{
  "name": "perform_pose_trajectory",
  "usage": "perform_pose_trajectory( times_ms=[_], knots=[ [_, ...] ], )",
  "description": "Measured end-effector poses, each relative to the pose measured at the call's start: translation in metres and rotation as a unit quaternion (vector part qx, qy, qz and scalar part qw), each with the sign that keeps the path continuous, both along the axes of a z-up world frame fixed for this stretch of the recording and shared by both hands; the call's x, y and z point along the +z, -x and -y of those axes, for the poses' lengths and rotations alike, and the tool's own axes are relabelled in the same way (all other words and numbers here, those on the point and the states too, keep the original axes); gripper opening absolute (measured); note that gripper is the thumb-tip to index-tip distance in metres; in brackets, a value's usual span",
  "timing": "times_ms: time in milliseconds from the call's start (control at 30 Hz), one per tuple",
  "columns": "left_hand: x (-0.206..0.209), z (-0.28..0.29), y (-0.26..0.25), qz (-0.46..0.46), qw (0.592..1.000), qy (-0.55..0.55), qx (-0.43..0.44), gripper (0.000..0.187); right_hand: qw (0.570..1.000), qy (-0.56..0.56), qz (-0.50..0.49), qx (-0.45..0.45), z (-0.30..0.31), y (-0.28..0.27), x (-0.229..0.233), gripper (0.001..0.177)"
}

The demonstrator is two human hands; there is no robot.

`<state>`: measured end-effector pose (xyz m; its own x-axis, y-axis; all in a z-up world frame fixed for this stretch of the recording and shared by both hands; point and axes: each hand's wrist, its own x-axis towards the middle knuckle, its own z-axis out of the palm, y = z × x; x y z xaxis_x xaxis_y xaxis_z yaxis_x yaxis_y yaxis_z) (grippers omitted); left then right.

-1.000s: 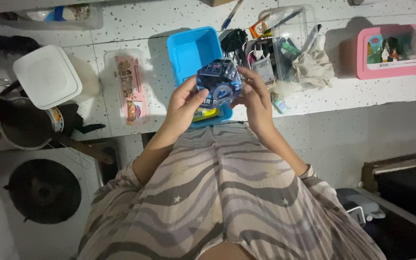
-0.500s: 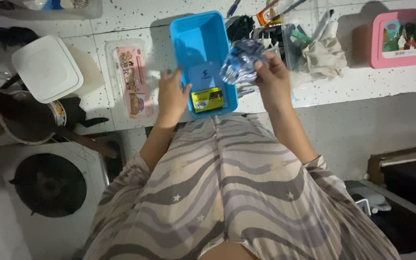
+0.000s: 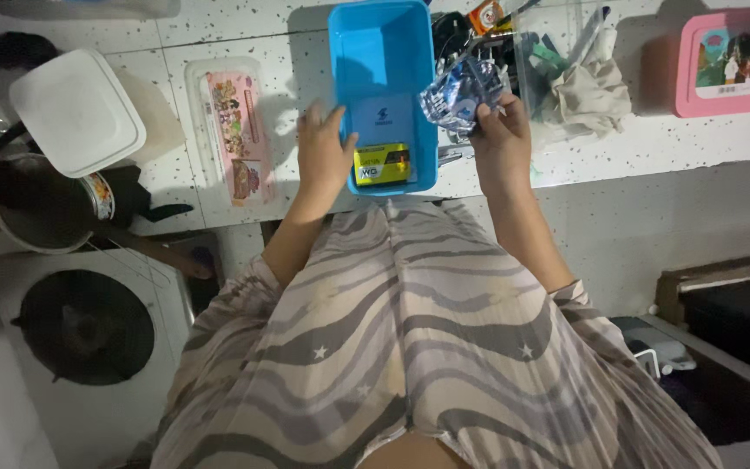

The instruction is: The person wipes several small items with a cloth and places them into a blue plastic container. Items handled include a blue card, a black rectangular object, a yellow packet, a foil-wrapped item, and a white box. The person uses a cloth to wipe each item before placing it in the container.

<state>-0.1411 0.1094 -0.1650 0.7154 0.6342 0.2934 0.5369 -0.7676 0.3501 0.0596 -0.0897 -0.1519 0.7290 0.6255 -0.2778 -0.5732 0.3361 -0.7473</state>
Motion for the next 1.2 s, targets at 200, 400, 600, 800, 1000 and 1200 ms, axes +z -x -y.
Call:
perform_pose_trajectory(
  times_ms=[200, 400, 600, 800, 1000, 1200],
  knots=[
    [0.031, -0.005, 0.006, 0.14, 0.974, 0.16, -0.084, 0.023, 0.994, 0.002, 0.105, -0.007, -0.001, 0.0, 0.023, 0.049],
    [0.017, 0.009, -0.01, 0.164, 0.901, 0.388, -0.104, 0.036, 0.948, 0.097, 0.248, 0.172, -0.012, 0.0, 0.02, 0.063],
    [-0.007, 0.02, -0.011, 0.12, 0.936, 0.305, -0.125, 0.048, 0.889, 0.121, 0.342, 0.279, -0.04, 0.032, -0.018, 0.06],
    [-0.009, 0.022, -0.002, -0.019, 0.951, 0.292, -0.102, 0.06, 0.788, 0.388, 0.353, 0.321, -0.04, 0.036, -0.008, 0.067],
    [-0.015, 0.021, -0.014, -0.138, 0.95, 0.257, -0.11, 0.06, 0.725, 0.34, 0.544, 0.251, -0.044, 0.046, -0.018, 0.068],
    [-0.028, 0.033, -0.018, -0.131, 0.98, 0.094, -0.119, 0.054, 0.683, 0.363, 0.558, 0.301, -0.041, 0.046, -0.042, 0.063]
  ],
)
